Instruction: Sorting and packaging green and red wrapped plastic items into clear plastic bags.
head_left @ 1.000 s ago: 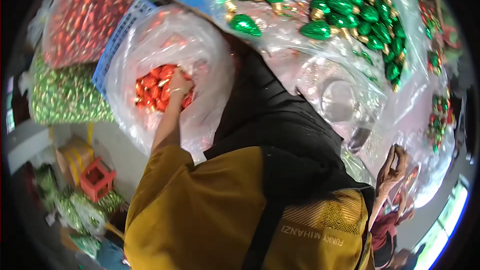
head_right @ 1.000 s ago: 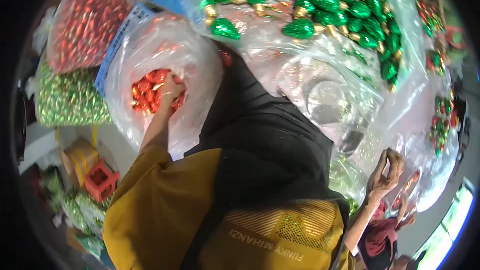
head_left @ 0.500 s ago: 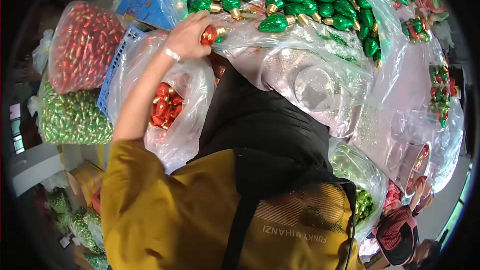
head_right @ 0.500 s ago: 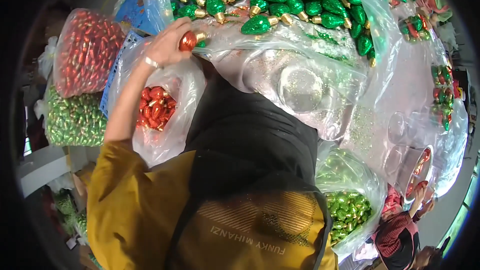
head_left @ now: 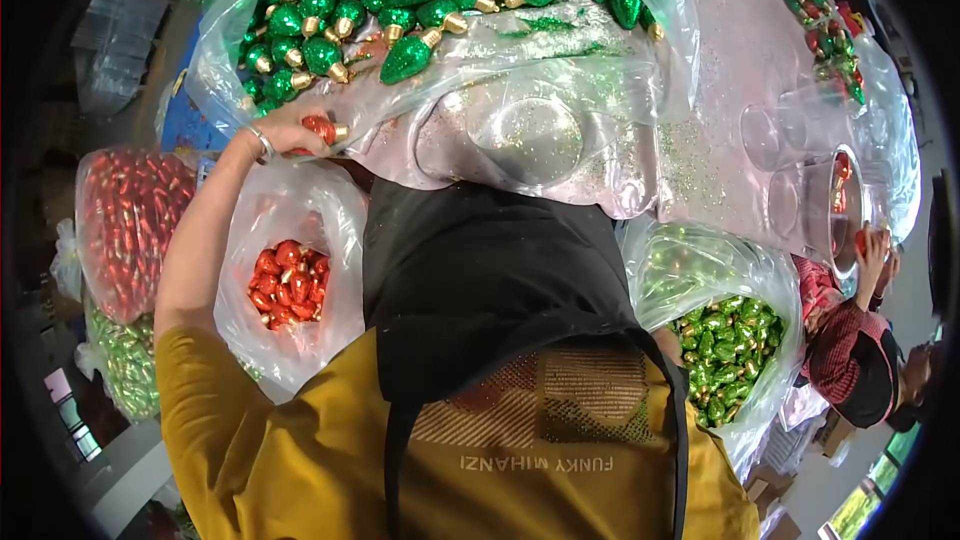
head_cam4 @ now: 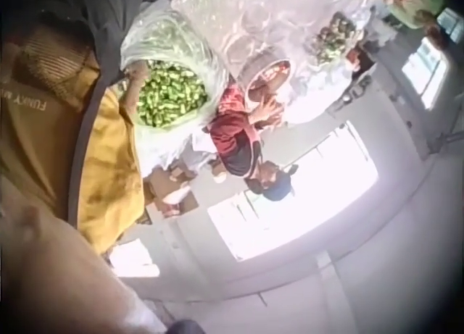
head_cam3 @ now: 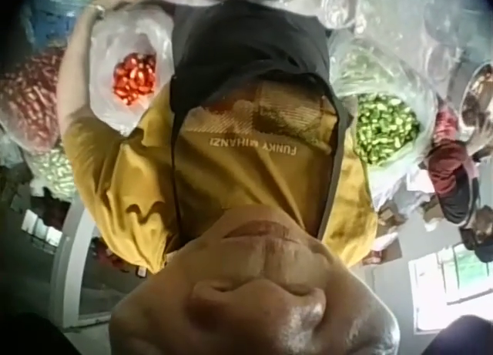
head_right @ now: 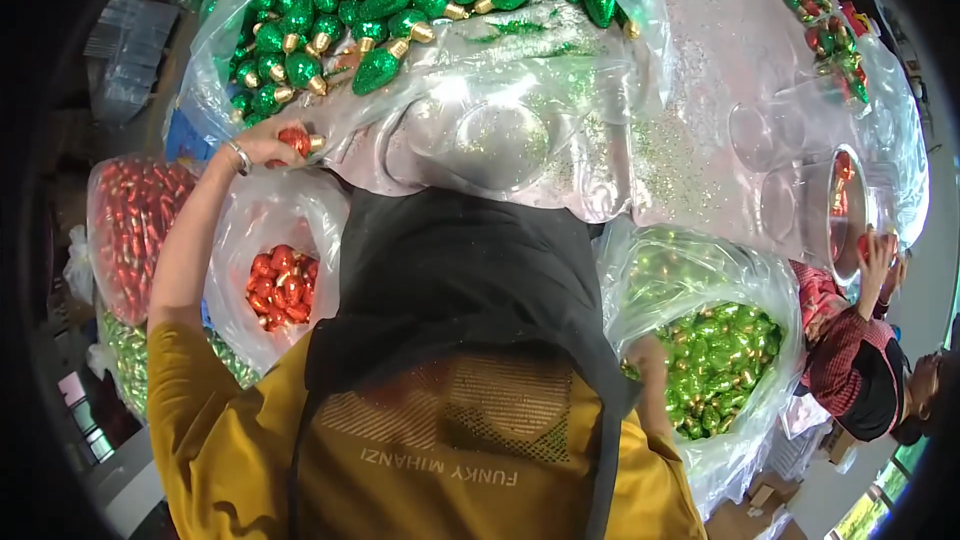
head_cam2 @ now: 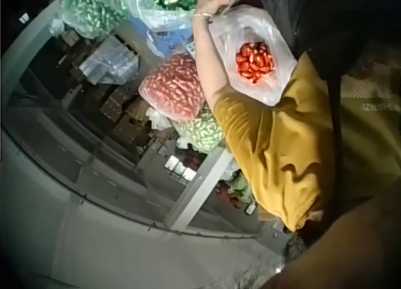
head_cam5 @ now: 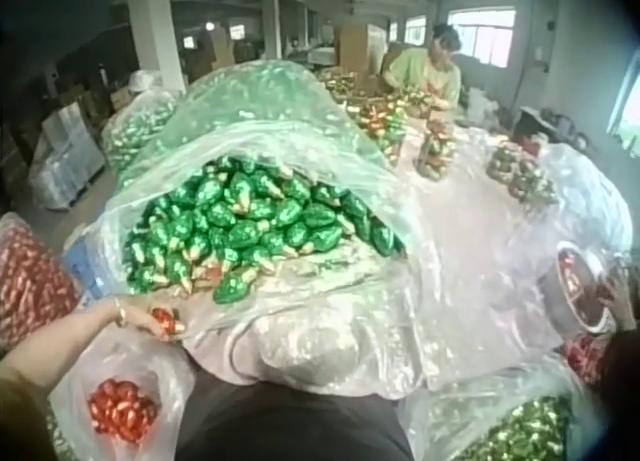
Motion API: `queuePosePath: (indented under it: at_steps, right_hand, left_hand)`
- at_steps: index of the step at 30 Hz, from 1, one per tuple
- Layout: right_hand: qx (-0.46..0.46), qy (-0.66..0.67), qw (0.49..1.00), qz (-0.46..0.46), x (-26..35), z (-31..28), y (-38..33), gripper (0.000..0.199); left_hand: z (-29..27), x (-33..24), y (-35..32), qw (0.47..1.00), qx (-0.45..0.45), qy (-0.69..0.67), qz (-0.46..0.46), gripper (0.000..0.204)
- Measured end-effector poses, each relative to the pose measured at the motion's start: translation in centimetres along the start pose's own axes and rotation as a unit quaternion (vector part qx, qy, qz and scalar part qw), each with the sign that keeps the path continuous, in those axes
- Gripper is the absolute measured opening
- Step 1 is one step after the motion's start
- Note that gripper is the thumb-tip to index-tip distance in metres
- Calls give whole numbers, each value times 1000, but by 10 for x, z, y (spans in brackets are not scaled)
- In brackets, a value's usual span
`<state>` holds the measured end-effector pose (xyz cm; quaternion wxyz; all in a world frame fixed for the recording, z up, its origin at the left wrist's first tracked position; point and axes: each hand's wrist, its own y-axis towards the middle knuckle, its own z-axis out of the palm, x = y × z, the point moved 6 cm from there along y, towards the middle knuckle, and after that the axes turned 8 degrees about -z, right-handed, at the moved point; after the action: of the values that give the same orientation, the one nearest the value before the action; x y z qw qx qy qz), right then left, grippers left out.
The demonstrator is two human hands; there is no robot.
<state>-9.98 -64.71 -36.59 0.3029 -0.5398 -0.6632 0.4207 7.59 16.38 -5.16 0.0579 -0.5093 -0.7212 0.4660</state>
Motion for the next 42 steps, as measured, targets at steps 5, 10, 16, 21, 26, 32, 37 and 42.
queuePosePath:
  at_steps: [5,10,16,21,26,32,37,42]
  right_hand:
    - [-118,3,993,23,-4,-228,-171,43]
    - [-587,239,750,-187,200,-449,-296,41]
    - [-631,97,648,-415,329,-516,-290,57]
    - [-573,102,721,-377,331,-508,-259,50]
    - [-572,-39,708,-414,328,-484,-261,41]
    - [-545,16,686,-481,322,-483,-260,31]
    - [-576,45,643,-503,314,-484,-260,25]
    - [-530,20,693,-488,312,-484,-261,19]
  left_hand:
    - [-25,31,-18,985,-120,-99,69,39]
    - [-69,8,-64,925,-242,-233,178,49]
    - [-30,-175,-138,732,-236,-305,562,63]
    - [32,-246,-104,781,-104,-286,545,65]
    - [45,-250,-69,902,-108,-185,374,63]
    - [55,-248,-88,829,-318,23,460,55]
    - [42,-229,-113,800,-382,53,460,38]
    - [83,-209,-92,840,-350,132,393,21]
